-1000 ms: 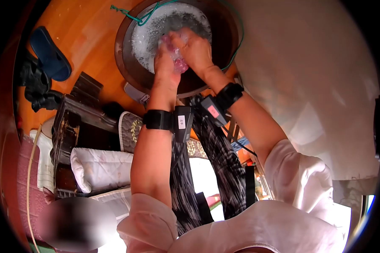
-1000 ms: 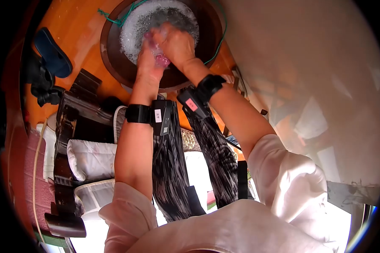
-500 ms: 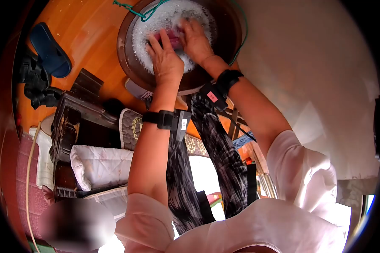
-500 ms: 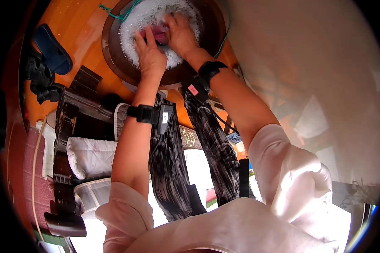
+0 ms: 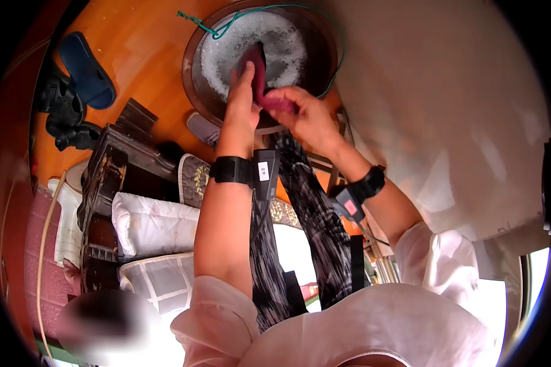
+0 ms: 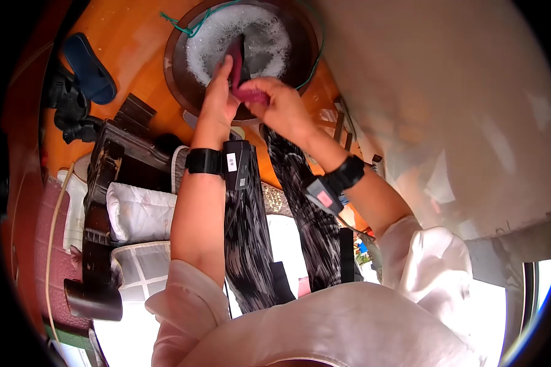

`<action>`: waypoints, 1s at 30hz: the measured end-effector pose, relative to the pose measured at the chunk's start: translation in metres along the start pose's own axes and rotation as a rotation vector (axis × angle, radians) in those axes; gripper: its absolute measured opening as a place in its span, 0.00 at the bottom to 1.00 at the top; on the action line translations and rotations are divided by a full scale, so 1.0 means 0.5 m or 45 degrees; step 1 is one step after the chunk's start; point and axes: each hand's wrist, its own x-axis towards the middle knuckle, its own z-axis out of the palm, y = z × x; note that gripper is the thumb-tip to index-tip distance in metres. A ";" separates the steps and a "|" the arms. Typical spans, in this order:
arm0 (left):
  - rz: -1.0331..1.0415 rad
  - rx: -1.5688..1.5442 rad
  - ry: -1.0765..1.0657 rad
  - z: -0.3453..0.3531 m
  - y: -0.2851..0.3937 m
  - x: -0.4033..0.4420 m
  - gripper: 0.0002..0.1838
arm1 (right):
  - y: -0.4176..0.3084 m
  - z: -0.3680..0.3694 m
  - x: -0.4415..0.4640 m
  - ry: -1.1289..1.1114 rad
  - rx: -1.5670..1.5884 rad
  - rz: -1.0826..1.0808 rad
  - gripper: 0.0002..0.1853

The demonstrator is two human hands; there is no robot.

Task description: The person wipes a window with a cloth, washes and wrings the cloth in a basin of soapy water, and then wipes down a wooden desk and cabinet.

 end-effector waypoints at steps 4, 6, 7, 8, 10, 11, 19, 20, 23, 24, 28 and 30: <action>0.242 -0.089 -0.004 -0.019 -0.040 -0.024 0.23 | -0.047 -0.006 -0.037 -0.016 0.232 -0.004 0.17; 0.219 -0.192 -0.091 -0.026 -0.060 -0.046 0.22 | -0.049 -0.018 -0.003 0.153 0.478 0.052 0.24; 0.161 -0.227 -0.018 -0.005 -0.054 -0.084 0.19 | -0.042 -0.014 0.016 0.254 0.572 0.073 0.26; 0.186 -0.249 -0.051 0.004 -0.061 -0.101 0.16 | -0.032 -0.008 0.035 0.354 0.665 0.095 0.27; 0.164 -0.298 -0.042 0.028 -0.067 -0.127 0.17 | -0.020 -0.005 0.058 0.300 0.795 0.209 0.29; 0.164 -0.306 -0.044 0.032 -0.063 -0.131 0.17 | -0.014 -0.002 0.070 0.331 0.901 0.242 0.29; -0.006 -0.270 -0.547 0.026 -0.043 -0.115 0.29 | -0.027 -0.034 0.096 -0.017 1.196 0.348 0.18; -0.006 -0.144 -0.524 0.021 -0.048 -0.113 0.30 | -0.027 -0.035 0.100 -0.030 1.050 0.317 0.16; -0.077 0.004 -0.551 0.008 -0.044 -0.101 0.28 | -0.024 -0.036 0.109 0.014 0.722 0.247 0.16; -0.137 0.109 -0.592 0.003 -0.043 -0.097 0.26 | -0.022 -0.036 0.111 0.033 0.539 0.204 0.15; -0.183 0.337 -0.808 0.000 -0.014 -0.094 0.25 | -0.021 -0.051 0.129 -0.059 0.323 0.191 0.15; -0.092 0.419 -0.705 0.013 -0.008 -0.111 0.23 | -0.029 -0.051 0.133 -0.053 0.247 0.248 0.14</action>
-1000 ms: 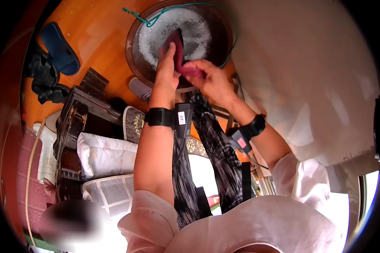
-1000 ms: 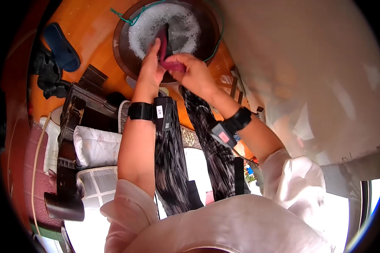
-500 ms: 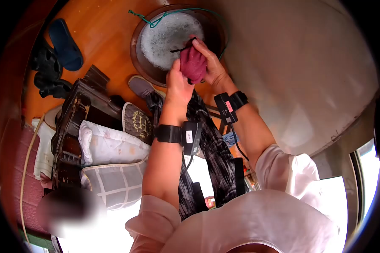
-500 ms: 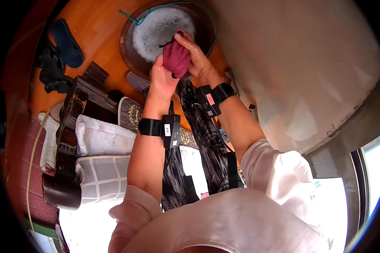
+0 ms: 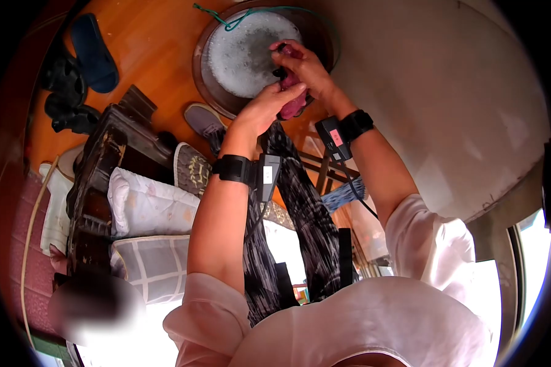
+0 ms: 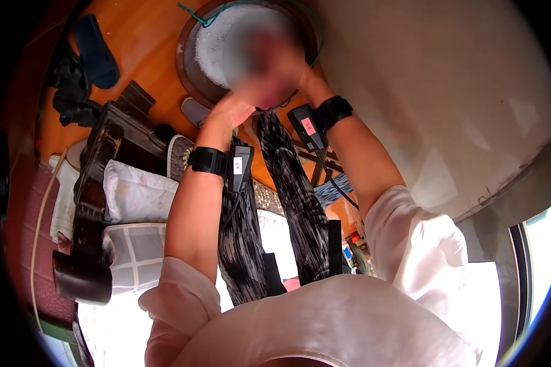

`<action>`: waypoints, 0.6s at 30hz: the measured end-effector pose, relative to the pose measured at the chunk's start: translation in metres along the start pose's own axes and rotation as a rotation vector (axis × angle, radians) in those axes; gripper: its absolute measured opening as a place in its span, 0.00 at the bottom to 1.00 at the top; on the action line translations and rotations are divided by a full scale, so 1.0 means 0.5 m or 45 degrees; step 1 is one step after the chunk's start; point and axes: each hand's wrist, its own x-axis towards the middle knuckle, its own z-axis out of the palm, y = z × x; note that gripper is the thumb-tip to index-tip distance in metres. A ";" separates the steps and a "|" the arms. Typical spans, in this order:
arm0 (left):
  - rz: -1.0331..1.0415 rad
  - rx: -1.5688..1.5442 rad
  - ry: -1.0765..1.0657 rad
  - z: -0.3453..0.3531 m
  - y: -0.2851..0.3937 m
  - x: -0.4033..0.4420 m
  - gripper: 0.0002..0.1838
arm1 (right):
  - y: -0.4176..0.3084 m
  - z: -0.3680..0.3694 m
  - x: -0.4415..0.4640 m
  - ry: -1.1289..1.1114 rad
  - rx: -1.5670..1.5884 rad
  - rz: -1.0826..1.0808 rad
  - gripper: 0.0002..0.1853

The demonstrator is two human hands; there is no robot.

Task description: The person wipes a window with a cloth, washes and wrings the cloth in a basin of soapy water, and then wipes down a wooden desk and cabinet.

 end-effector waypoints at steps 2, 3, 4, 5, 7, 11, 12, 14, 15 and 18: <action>0.051 0.092 0.117 0.011 0.009 -0.001 0.21 | 0.009 -0.002 0.022 0.039 0.018 -0.036 0.14; 0.053 0.279 0.145 0.015 0.016 0.001 0.20 | 0.015 -0.003 0.030 0.041 0.013 -0.034 0.14; 0.053 0.466 0.172 0.016 0.018 0.006 0.20 | 0.022 -0.004 0.036 0.083 -0.132 -0.033 0.15; 0.052 0.465 0.168 0.005 0.007 0.027 0.20 | 0.024 -0.007 0.041 0.124 -0.278 -0.034 0.17; 0.091 0.872 0.068 -0.011 -0.004 0.060 0.24 | 0.025 -0.012 0.050 0.105 -0.435 -0.011 0.20; 0.135 1.441 0.359 0.003 -0.019 0.073 0.24 | 0.025 -0.002 0.044 0.217 -0.839 -0.007 0.25; 0.187 1.584 0.498 0.009 -0.023 0.072 0.23 | 0.020 -0.001 0.043 0.216 -0.839 -0.009 0.25; 0.236 1.728 0.646 0.012 -0.016 0.057 0.22 | 0.029 -0.009 0.042 0.180 -0.723 -0.021 0.22; 0.186 1.611 0.595 0.008 -0.008 0.049 0.22 | 0.033 -0.014 0.040 0.177 -0.722 -0.022 0.22; 0.205 0.947 0.345 -0.039 -0.027 0.056 0.20 | 0.029 -0.039 0.020 -0.035 -0.352 0.215 0.20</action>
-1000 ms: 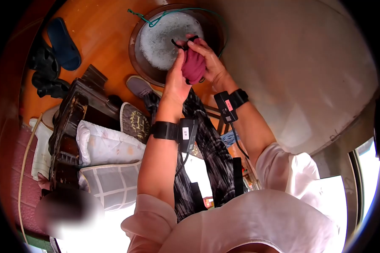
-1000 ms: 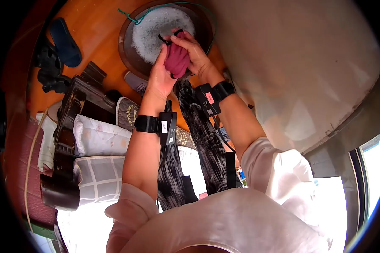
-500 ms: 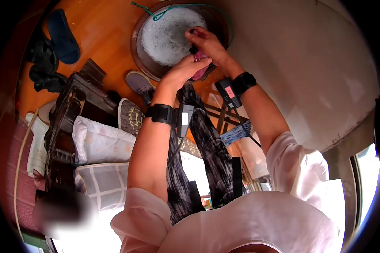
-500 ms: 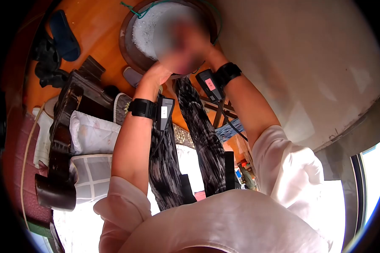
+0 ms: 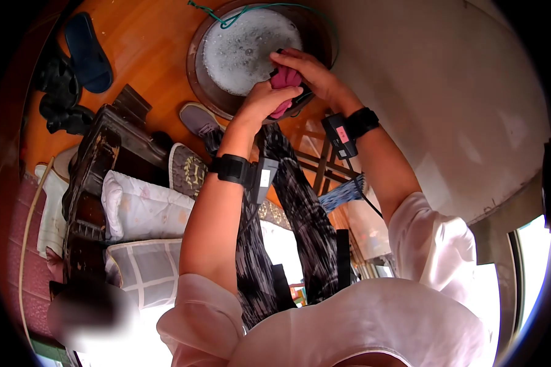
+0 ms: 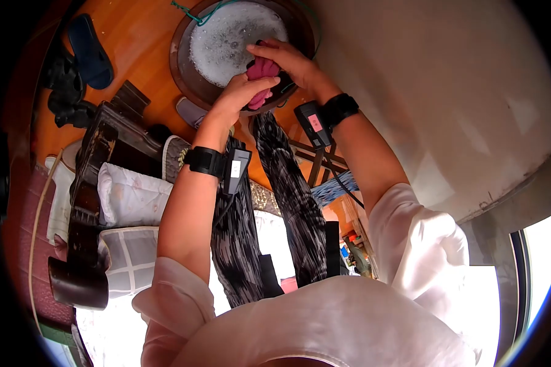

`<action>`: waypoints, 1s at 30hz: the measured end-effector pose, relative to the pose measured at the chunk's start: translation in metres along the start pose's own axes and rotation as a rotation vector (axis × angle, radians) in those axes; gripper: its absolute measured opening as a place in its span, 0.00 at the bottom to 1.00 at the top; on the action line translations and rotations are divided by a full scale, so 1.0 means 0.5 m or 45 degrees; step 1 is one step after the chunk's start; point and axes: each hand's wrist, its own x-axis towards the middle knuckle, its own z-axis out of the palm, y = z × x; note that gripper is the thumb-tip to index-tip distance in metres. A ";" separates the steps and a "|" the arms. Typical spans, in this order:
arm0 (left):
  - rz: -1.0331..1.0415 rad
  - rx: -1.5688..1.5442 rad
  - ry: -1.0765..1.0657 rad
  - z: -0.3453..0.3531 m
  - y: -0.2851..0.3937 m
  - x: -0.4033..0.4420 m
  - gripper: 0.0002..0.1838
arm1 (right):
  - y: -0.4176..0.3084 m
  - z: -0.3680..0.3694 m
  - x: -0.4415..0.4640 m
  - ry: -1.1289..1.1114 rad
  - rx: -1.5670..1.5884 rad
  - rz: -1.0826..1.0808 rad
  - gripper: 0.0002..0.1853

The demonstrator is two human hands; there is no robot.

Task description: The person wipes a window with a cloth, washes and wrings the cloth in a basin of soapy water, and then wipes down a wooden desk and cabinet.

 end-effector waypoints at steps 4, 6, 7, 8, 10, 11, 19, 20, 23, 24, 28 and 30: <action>-0.365 -0.959 -0.312 -0.019 0.033 -0.040 0.17 | -0.018 -0.018 -0.030 -0.385 0.686 -0.046 0.24; -0.328 -1.269 -0.560 -0.019 0.033 -0.039 0.16 | -0.025 -0.011 -0.038 -0.524 0.969 -0.202 0.27; -0.307 -1.396 -0.620 -0.013 0.037 -0.041 0.15 | -0.024 -0.008 -0.039 -0.519 0.963 -0.202 0.27; -0.303 -1.400 -0.627 -0.008 0.038 -0.038 0.15 | -0.024 -0.006 -0.041 -0.653 1.107 -0.250 0.29; -0.242 -1.713 -0.742 0.003 0.041 -0.036 0.14 | -0.020 0.000 -0.047 -0.785 1.244 -0.295 0.30; -0.265 -1.781 -0.744 0.013 0.043 -0.034 0.13 | -0.016 0.002 -0.052 -0.727 1.235 -0.254 0.29; -0.241 -1.656 -0.628 0.023 0.037 -0.046 0.13 | -0.022 0.001 -0.024 -0.426 0.973 -0.166 0.17; -0.272 -1.473 -0.575 0.019 0.036 -0.043 0.13 | -0.023 0.002 -0.019 -0.426 0.972 -0.163 0.17; -0.338 -1.197 -0.517 0.018 0.030 -0.030 0.09 | -0.022 0.007 -0.005 -0.369 0.845 -0.043 0.15; -0.359 -1.004 -0.475 0.017 0.027 -0.027 0.08 | -0.024 0.009 0.003 -0.343 0.754 -0.039 0.14; -0.356 -0.521 -0.174 0.039 0.027 -0.003 0.09 | -0.027 0.027 0.030 -0.159 0.560 0.010 0.10; -0.163 -0.151 0.050 0.069 -0.010 0.028 0.10 | -0.037 0.037 0.028 -0.078 0.488 0.018 0.09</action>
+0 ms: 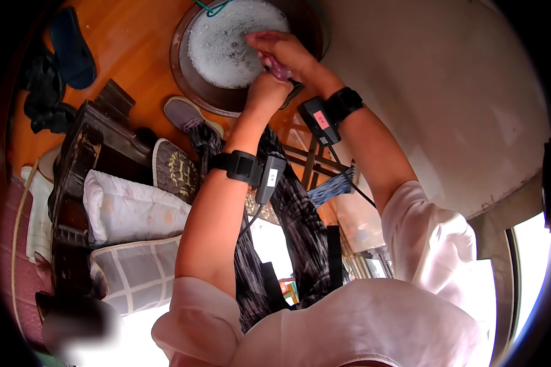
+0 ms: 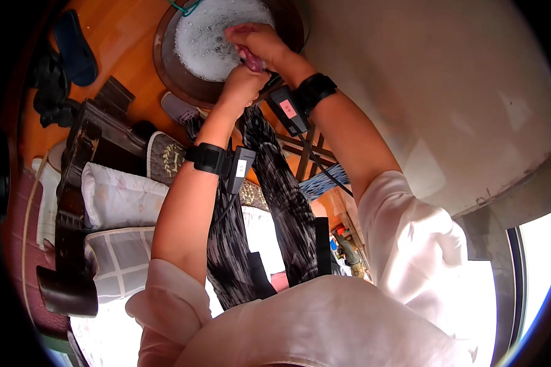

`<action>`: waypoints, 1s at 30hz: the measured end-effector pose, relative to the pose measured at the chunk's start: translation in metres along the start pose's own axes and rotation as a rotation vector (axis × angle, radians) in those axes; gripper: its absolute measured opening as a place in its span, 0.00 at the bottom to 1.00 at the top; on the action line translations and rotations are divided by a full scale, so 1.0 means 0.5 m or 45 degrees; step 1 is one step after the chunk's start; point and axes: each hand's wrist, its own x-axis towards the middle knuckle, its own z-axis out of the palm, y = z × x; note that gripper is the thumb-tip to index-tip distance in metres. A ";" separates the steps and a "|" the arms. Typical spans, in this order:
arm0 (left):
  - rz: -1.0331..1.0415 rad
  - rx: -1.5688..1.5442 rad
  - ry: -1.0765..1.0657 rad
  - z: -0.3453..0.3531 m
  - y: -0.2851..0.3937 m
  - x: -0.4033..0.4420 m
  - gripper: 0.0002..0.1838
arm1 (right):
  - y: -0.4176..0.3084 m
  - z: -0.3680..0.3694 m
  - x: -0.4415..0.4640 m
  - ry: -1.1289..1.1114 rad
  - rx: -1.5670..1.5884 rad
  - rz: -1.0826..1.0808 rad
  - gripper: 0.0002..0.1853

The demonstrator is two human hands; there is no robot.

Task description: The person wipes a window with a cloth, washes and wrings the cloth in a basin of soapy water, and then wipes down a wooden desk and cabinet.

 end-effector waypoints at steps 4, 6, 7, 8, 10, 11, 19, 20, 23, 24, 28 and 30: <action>-0.133 0.457 0.205 0.013 0.037 0.000 0.18 | 0.002 0.002 0.014 0.248 -0.258 -0.067 0.11; -0.154 0.480 0.215 0.011 0.053 -0.011 0.18 | 0.012 0.004 0.023 0.298 -0.272 -0.056 0.13; -0.166 0.505 0.218 0.011 0.055 -0.011 0.18 | 0.010 0.008 0.022 0.359 -0.288 -0.049 0.17; -0.168 0.505 0.220 0.009 0.053 -0.008 0.18 | 0.009 0.010 0.021 0.356 -0.288 -0.049 0.17; -0.258 0.563 0.138 0.004 0.052 -0.002 0.19 | 0.010 0.013 0.017 0.360 -0.425 -0.101 0.19; -0.261 0.562 0.139 0.003 0.050 -0.001 0.19 | 0.020 0.011 0.025 0.357 -0.424 -0.099 0.19; -0.276 0.656 0.097 -0.004 0.042 0.013 0.24 | 0.046 0.001 0.059 0.420 -0.788 -0.215 0.25; -0.277 0.655 0.097 -0.004 0.039 0.015 0.24 | 0.046 0.003 0.058 0.419 -0.788 -0.215 0.25; -0.289 0.646 0.102 -0.003 0.035 0.016 0.24 | 0.048 0.004 0.057 0.412 -0.675 -0.154 0.24; -0.286 0.650 0.096 -0.003 0.034 0.016 0.24 | 0.049 0.003 0.056 0.415 -0.687 -0.161 0.24; -0.270 0.660 0.111 -0.004 0.039 0.007 0.23 | 0.050 0.006 0.052 0.438 -0.575 -0.190 0.20; -0.263 0.669 0.127 -0.005 0.045 -0.001 0.23 | 0.048 0.008 0.048 0.439 -0.484 -0.166 0.19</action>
